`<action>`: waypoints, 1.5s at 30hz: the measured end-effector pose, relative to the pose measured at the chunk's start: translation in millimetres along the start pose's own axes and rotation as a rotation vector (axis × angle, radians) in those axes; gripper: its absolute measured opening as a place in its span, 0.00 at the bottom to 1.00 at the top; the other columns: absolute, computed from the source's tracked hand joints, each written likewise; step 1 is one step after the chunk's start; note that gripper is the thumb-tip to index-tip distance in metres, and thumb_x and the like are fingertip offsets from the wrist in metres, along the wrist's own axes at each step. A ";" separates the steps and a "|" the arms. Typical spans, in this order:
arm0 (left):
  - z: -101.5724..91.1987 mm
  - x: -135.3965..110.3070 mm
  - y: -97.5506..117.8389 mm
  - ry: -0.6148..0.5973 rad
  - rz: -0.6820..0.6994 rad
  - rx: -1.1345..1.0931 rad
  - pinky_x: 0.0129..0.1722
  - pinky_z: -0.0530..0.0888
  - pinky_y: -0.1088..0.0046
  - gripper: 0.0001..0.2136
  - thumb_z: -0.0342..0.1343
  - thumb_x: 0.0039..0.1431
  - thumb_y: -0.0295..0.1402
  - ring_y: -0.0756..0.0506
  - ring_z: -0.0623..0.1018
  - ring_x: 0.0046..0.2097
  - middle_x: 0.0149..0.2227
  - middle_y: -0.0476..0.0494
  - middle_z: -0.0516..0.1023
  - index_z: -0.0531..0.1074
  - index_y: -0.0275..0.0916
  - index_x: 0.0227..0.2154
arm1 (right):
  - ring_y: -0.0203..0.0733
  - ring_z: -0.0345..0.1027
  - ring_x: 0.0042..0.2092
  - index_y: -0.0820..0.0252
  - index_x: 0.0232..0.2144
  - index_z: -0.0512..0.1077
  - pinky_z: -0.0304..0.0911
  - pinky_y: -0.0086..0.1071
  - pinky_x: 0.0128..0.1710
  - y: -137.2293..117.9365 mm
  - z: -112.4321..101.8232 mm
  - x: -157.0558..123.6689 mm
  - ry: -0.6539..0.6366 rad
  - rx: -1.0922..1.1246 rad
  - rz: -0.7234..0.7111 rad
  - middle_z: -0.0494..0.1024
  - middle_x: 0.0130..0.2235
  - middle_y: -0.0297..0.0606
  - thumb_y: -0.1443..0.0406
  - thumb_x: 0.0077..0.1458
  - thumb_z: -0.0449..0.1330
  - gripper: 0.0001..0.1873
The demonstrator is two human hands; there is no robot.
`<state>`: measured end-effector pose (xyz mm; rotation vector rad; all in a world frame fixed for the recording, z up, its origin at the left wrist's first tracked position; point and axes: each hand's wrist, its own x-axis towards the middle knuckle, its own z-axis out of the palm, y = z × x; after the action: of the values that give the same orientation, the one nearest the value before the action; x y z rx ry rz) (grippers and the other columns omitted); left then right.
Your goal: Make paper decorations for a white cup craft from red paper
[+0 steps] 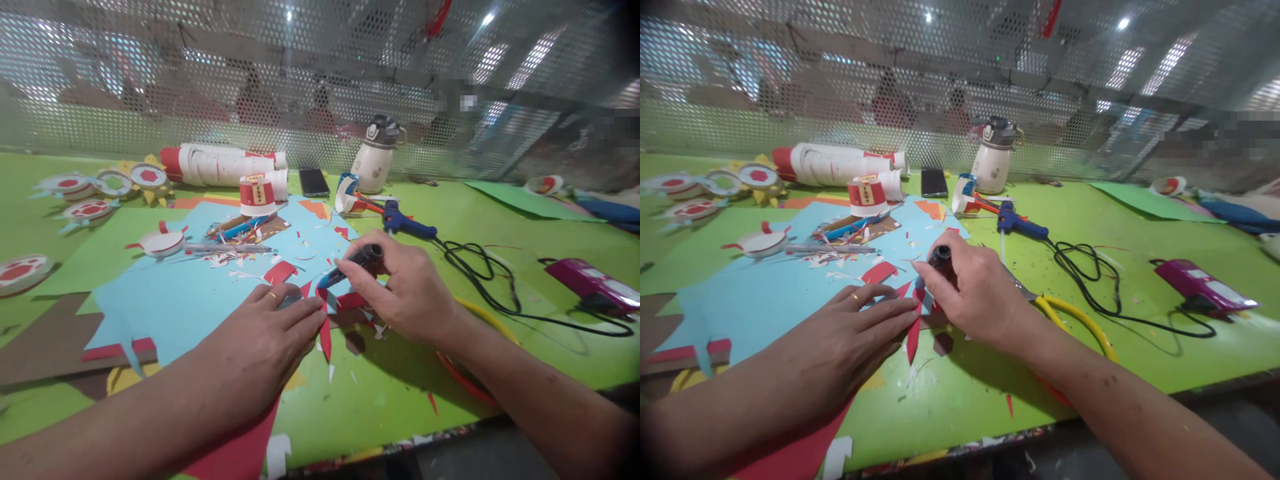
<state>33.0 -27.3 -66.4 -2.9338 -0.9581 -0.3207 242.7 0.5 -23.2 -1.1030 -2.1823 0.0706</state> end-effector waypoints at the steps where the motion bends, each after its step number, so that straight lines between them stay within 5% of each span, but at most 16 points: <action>1: 0.0 -0.1 0.1 0.001 0.001 0.003 0.46 0.66 0.54 0.17 0.44 0.63 0.27 0.36 0.65 0.55 0.56 0.43 0.69 0.64 0.39 0.53 | 0.35 0.66 0.28 0.63 0.33 0.67 0.58 0.28 0.28 0.5 -1.6 0.5 -0.020 0.014 -0.004 0.74 0.28 0.36 0.63 0.58 0.55 0.07; 14: -0.4 -0.9 1.3 0.020 -0.001 0.030 0.47 0.65 0.53 0.18 0.44 0.63 0.28 0.35 0.65 0.54 0.56 0.45 0.69 0.64 0.39 0.55 | 0.36 0.64 0.26 0.59 0.31 0.65 0.57 0.29 0.26 0.1 1.3 -1.9 -0.008 -0.005 0.018 0.73 0.27 0.35 0.62 0.57 0.56 0.07; 23: -2.4 -2.1 2.0 0.038 0.007 0.032 0.45 0.66 0.54 0.18 0.44 0.63 0.28 0.36 0.66 0.52 0.55 0.45 0.70 0.63 0.39 0.55 | 0.33 0.59 0.19 0.55 0.26 0.64 0.56 0.30 0.21 -3.0 -7.8 -2.6 0.395 0.090 0.135 0.66 0.19 0.29 0.60 0.58 0.56 0.09; 45: -0.2 1.2 0.3 0.015 0.002 0.000 0.47 0.65 0.53 0.17 0.44 0.63 0.29 0.36 0.65 0.53 0.55 0.44 0.70 0.64 0.39 0.54 | 0.30 0.55 0.20 0.59 0.26 0.66 0.54 0.26 0.21 1.6 3.0 -0.1 0.234 0.103 0.121 0.65 0.19 0.27 0.62 0.56 0.57 0.09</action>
<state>34.1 -26.8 -66.0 -2.9273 -0.9538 -0.3417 242.1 2.2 -26.1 -1.1243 -1.8838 0.1006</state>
